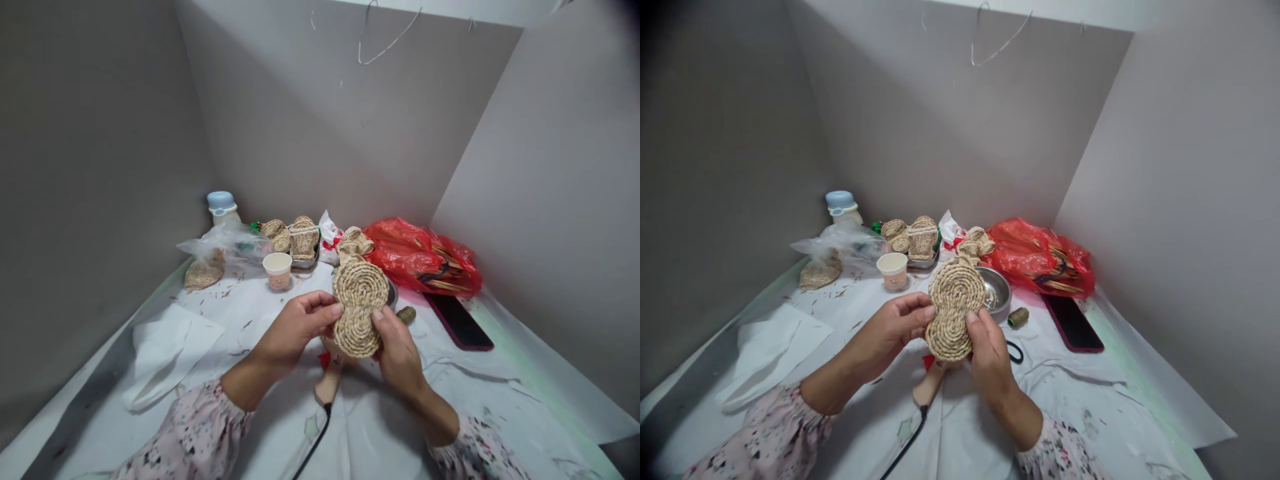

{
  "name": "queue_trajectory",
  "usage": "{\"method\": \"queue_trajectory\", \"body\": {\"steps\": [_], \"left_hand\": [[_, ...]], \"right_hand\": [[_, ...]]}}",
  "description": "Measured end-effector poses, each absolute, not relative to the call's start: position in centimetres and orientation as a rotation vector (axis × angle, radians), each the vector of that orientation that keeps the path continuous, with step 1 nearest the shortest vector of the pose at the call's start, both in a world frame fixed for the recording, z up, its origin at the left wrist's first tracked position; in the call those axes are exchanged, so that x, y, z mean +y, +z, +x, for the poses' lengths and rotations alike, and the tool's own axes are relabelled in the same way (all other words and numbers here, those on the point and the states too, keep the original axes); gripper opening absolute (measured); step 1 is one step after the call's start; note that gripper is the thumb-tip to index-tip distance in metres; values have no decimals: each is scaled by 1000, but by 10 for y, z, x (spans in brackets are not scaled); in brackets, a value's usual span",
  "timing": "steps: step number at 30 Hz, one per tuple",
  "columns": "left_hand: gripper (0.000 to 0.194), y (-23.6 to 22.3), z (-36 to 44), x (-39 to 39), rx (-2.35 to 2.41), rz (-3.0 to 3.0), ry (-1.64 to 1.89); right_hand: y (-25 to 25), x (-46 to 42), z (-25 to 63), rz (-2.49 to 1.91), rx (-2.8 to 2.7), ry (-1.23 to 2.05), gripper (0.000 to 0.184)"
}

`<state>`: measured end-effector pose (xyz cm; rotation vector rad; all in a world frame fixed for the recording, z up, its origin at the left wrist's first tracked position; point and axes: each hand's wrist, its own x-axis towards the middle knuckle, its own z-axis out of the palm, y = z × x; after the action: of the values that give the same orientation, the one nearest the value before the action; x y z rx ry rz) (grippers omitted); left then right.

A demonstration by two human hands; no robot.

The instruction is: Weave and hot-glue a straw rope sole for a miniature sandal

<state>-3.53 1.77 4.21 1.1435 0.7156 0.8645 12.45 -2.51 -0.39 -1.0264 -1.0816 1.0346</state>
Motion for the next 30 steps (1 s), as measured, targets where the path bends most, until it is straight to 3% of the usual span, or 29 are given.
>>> {"method": "queue_trajectory", "body": {"steps": [6, 14, 30], "left_hand": [[27, 36, -43, 28, 697, 1225, 723], [18, 31, -50, 37, 680, 1348, 660], [24, 20, -50, 38, 679, 1325, 668]], "right_hand": [[-4, -23, 130, -1098, -1195, 1005, 32], [4, -25, 127, -1095, -1146, 1113, 44], [-4, -27, 124, -1015, -1170, 1182, 44]]}}
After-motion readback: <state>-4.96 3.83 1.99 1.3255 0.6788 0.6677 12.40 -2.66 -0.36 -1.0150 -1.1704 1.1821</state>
